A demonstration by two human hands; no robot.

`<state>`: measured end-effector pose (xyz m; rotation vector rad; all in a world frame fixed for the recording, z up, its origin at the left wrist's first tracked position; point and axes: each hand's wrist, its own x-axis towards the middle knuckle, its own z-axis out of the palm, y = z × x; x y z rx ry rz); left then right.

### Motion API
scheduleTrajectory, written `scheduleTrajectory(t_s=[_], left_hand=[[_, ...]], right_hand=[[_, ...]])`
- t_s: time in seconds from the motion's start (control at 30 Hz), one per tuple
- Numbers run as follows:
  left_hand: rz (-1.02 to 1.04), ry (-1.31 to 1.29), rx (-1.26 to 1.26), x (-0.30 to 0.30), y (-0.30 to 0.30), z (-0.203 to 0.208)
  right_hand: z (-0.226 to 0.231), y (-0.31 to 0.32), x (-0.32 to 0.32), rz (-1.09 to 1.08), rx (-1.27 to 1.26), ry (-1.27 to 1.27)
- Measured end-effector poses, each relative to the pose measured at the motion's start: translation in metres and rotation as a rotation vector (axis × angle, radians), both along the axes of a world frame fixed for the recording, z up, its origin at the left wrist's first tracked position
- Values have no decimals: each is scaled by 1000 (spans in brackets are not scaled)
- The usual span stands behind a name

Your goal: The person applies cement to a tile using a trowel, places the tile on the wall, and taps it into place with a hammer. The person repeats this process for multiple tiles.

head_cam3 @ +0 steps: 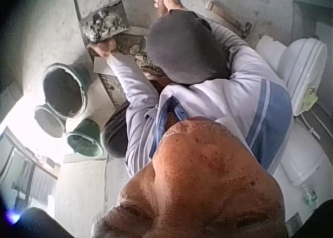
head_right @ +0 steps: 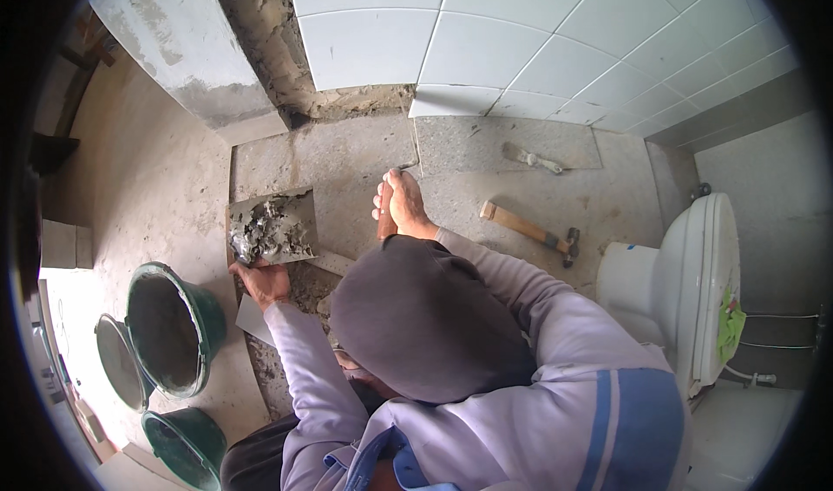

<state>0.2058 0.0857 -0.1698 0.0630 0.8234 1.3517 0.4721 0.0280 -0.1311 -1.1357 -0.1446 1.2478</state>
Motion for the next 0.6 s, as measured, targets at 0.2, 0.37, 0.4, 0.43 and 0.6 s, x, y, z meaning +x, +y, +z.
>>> scheduleTrajectory(t_s=[0.2,0.37,0.4,0.43,0.6], left_hand=[[-60,-115,36,-8,3,-23],[-104,-105,97,-9,5,-33],[-88,-93,64,-8,4,-36],[-81,-92,33,-1,4,-32],[-152,-232,6,1,1,-45]], right_hand=[[-2,-12,24,-79,-77,-20],[-12,-56,53,132,-191,107],[-15,-53,54,143,-218,60],[-13,-48,56,145,-244,3],[-9,-15,67,131,-280,-222]])
